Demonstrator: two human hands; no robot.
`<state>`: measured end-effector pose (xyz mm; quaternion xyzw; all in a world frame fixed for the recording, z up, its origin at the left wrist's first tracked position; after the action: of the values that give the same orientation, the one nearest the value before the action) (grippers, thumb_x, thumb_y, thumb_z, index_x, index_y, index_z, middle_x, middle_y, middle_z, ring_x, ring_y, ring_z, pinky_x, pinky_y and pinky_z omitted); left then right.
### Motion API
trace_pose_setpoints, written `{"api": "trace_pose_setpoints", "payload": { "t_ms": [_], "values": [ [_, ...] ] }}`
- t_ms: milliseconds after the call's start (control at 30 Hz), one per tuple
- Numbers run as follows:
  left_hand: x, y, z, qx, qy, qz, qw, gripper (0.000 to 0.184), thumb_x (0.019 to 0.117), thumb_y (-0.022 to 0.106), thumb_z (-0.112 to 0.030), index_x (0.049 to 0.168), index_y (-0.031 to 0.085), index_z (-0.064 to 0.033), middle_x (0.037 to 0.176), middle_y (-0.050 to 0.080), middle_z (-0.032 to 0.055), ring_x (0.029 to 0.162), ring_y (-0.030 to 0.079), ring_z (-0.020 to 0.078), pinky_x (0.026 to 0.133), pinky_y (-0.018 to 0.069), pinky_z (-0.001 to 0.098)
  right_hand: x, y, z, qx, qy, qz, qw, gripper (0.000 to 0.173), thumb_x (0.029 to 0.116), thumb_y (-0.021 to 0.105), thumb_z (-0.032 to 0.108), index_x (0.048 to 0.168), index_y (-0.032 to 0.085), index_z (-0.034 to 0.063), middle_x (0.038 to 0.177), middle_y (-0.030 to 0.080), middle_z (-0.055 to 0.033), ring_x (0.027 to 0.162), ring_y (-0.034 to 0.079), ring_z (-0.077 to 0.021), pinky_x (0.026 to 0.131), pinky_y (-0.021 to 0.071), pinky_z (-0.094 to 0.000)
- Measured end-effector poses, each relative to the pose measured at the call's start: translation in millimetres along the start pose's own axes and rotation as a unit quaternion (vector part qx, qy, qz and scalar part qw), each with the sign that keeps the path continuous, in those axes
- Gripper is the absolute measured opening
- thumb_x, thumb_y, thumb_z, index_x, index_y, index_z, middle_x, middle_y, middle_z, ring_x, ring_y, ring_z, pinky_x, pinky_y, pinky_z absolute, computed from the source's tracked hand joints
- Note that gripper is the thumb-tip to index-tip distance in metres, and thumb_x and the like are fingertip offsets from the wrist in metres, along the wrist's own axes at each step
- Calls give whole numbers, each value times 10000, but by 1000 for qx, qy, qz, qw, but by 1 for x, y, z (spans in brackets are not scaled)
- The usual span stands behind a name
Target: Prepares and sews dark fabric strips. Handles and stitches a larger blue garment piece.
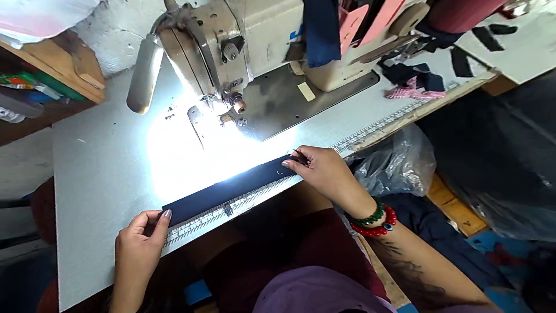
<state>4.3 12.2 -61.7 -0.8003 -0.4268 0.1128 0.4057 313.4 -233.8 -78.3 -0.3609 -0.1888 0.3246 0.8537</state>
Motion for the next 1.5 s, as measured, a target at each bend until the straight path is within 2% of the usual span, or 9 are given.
{"api": "trace_pose_setpoints", "payload": {
  "t_ms": [100, 267, 433, 633, 800, 1033, 1200, 1367, 1500],
  "values": [
    [4, 0, -3, 76, 1, 11, 997, 234, 923, 659, -326, 915, 700, -96, 745, 642, -71, 645, 566, -67, 595, 465, 142, 0, 4, 1, -32, -12, -17, 999, 312, 956, 710, 383, 876, 672, 84, 706, 616, -40, 649, 609, -200, 588, 486, -430],
    [20, 14, -73, 204, 144, 4, 968, 362, 960, 535, -285, 1139, 684, -8, 1013, 686, 200, 962, 642, 412, 840, 392, 674, -2, 4, 3, -31, -1, -33, 999, 366, 930, 744, 385, 1110, 641, 84, 784, 666, -63, 691, 655, -242, 621, 530, -481],
    [52, 120, -155, 31, 185, 181, 965, 392, 1003, 640, -324, 1271, 610, -40, 1146, 644, 163, 935, 667, 275, 782, 578, 479, -7, 8, 2, -31, -18, -65, 997, 411, 911, 769, 356, 1166, 618, 72, 812, 664, -71, 677, 651, -241, 591, 537, -468],
    [48, 158, -154, 51, 265, 204, 941, 155, 1002, 624, -224, 954, 651, -79, 1051, 621, 99, 964, 626, 247, 813, 514, 462, -1, -3, -8, 95, 20, 6, 995, 512, 913, 773, 398, 1302, 632, 96, 1154, 656, -90, 922, 666, -184, 780, 579, -404],
    [43, 136, -134, -48, 340, 126, 931, 137, 1044, 569, -172, 1046, 613, -43, 1013, 679, 87, 950, 650, 162, 874, 492, 371, 18, 7, 7, 271, 13, 116, 955, 280, 933, 755, 358, 1075, 705, 121, 824, 680, 23, 652, 606, -38, 594, 514, -209],
    [70, 123, -141, -254, 126, 304, 910, 549, 982, 668, -197, 1461, 467, -22, 998, 708, -1, 838, 668, 36, 785, 571, 228, 23, 9, 19, 356, -7, 77, 931, 90, 911, 769, 150, 949, 704, 101, 752, 654, 35, 620, 569, -20, 571, 476, -171],
    [75, 133, -152, -310, 60, 313, 895, 138, 946, 704, -82, 1078, 726, -49, 889, 732, -21, 806, 675, 23, 770, 567, 202, 21, 7, 16, 376, 0, 57, 925, 89, 915, 771, 176, 909, 705, 117, 746, 657, 44, 644, 581, -18, 586, 470, -172],
    [77, 141, -148, -366, 18, 352, 861, 302, 944, 684, -29, 1246, 659, -25, 976, 730, 13, 880, 688, 65, 848, 577, 244, 21, 12, 10, 404, 5, 66, 912, 100, 912, 770, 172, 963, 708, 112, 789, 680, 39, 699, 624, -27, 649, 521, -181],
    [78, 142, -146, -365, 48, 315, 875, 150, 942, 690, -26, 1091, 701, -20, 916, 732, 18, 847, 694, 72, 818, 588, 255, 21, 14, 7, 422, -9, 56, 905, 93, 937, 750, 207, 934, 728, 116, 764, 680, 58, 670, 600, -5, 622, 490, -155]
  ]
}}
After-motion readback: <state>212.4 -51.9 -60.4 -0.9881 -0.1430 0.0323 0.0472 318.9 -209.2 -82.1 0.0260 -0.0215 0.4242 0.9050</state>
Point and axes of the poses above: each hand's wrist, its own x-axis towards the middle knuckle, its own y-axis out of the palm, z = x × y, the point moved 4 cm from there along x, towards the middle knuckle
